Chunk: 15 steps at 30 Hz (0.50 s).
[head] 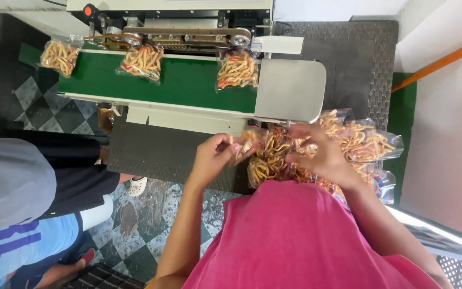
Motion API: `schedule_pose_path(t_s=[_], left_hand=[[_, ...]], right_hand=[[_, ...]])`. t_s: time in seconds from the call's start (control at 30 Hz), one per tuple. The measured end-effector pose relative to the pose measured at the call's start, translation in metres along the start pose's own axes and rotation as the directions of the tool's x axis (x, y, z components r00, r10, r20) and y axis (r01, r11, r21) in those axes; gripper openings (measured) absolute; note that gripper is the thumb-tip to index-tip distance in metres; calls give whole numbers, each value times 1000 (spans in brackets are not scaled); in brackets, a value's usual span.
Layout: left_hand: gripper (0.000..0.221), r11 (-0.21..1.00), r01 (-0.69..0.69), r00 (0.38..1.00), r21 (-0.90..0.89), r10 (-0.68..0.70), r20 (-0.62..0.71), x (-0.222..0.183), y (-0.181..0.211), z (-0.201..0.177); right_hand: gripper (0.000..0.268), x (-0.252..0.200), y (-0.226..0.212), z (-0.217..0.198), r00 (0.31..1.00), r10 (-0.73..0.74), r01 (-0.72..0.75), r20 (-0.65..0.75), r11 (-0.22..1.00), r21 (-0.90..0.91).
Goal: Feeding plastic bags filled with snacks into a continuous band heat sealer on a production line.
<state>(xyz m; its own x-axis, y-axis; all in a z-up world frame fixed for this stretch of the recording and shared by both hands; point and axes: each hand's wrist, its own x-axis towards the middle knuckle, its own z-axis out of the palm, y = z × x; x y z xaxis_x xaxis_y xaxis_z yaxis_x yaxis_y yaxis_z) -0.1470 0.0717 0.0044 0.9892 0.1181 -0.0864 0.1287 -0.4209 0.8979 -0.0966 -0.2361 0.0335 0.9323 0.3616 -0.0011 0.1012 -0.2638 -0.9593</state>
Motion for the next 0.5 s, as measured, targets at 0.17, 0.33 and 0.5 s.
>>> schedule_pose_path(t_s=[0.17, 0.33, 0.5], left_hand=[[17, 958, -221, 916, -181, 267, 300, -8, 115, -9], [35, 864, -455, 850, -217, 494, 181, 87, 88, -53], [121, 657, 350, 926, 668, -136, -351, 209, 11, -171]], right_hand=[[114, -12, -29, 3, 943, 191, -190, 272, 981, -30], [71, -31, 5, -2, 768, 557, -635, 316, 601, 485], [113, -69, 57, -2, 917, 248, -396, 311, 641, 657]])
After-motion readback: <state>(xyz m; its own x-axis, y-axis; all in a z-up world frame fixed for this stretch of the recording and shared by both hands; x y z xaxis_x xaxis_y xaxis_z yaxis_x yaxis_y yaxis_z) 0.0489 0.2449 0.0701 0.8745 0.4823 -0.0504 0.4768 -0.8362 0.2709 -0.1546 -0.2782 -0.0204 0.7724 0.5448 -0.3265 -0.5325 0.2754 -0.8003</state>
